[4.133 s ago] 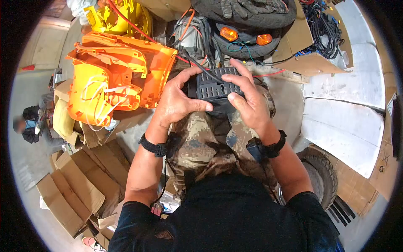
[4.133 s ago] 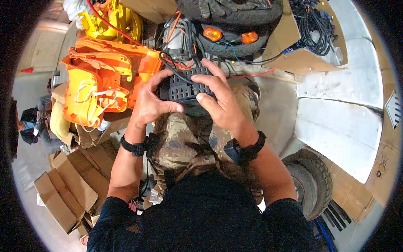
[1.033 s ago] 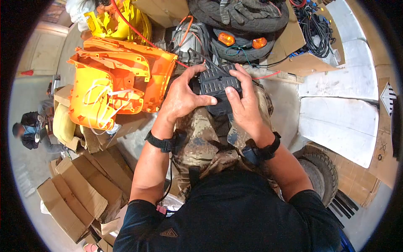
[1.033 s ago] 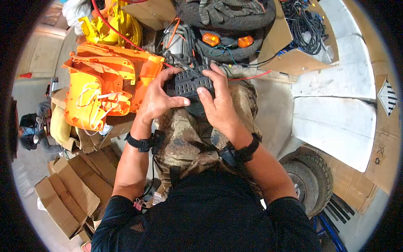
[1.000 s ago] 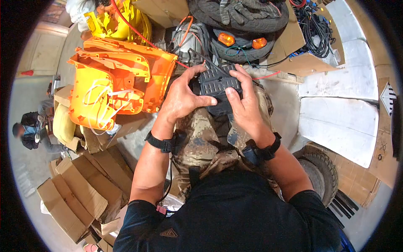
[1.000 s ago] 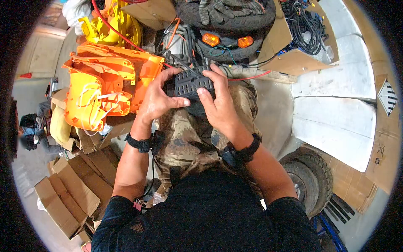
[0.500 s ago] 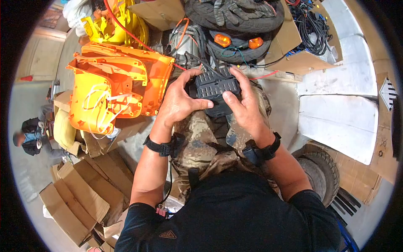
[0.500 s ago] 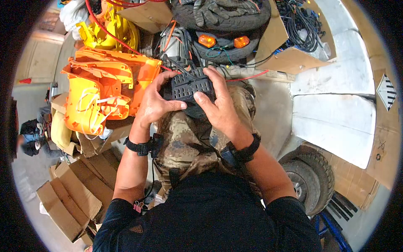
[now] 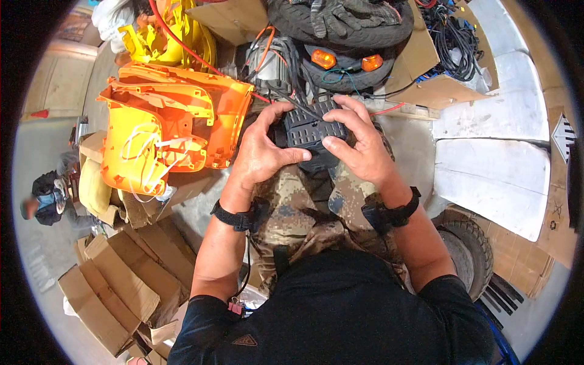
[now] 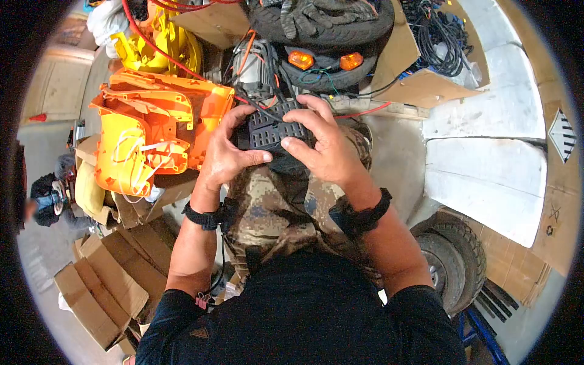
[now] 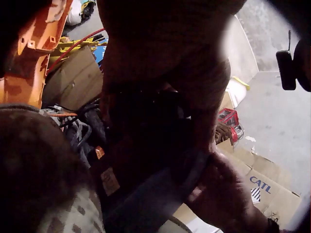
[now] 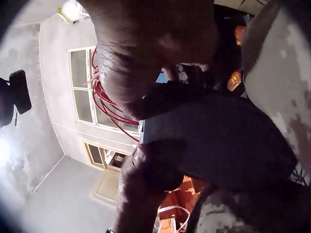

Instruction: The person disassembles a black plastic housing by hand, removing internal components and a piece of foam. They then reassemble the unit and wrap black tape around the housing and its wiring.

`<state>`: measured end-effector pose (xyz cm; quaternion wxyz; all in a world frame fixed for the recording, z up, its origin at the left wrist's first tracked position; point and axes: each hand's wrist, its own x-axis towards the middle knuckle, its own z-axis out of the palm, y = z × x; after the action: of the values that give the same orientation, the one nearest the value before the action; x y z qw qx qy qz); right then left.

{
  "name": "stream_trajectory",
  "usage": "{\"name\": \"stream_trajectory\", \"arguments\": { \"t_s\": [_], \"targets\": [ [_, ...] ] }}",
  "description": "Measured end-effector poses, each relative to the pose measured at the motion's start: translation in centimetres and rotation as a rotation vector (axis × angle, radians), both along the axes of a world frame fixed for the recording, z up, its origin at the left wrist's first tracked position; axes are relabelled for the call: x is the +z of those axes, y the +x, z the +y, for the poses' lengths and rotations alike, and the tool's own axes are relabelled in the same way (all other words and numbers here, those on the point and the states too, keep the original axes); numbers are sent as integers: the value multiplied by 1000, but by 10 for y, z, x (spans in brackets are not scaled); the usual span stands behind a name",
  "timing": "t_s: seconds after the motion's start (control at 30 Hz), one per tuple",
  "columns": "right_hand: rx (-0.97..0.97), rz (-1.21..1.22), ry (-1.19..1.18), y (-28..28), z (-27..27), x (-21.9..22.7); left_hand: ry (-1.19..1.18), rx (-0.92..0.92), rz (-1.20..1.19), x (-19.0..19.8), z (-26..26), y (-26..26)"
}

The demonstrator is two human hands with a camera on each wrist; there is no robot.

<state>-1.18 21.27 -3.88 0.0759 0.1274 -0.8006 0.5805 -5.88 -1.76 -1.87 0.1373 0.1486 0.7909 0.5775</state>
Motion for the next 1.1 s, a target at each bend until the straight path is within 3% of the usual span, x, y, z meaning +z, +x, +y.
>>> {"name": "stream_trajectory", "arguments": {
  "t_s": [0.13, 0.23, 0.33, 0.57, 0.67, 1.1],
  "targets": [
    [73, 8, 75, -7, 3, 14, 27, 31, 99, -4, 1, 4],
    [111, 26, 140, -11, 4, 16, 131, -8, 30, 5, 3, 3],
    [120, 39, 153, -11, 6, 14, -34, -112, 219, -1, -2, -3],
    [157, -6, 67, -11, 14, 11, -21, -124, 183, -2, -5, -4],
    [127, -99, -150, -16, 21, 6, -35, -115, 154, -1, -4, -4],
    [147, -34, -2, -14, 31, 9, -12, -102, 113, -1, -2, -5]
  ]
}}
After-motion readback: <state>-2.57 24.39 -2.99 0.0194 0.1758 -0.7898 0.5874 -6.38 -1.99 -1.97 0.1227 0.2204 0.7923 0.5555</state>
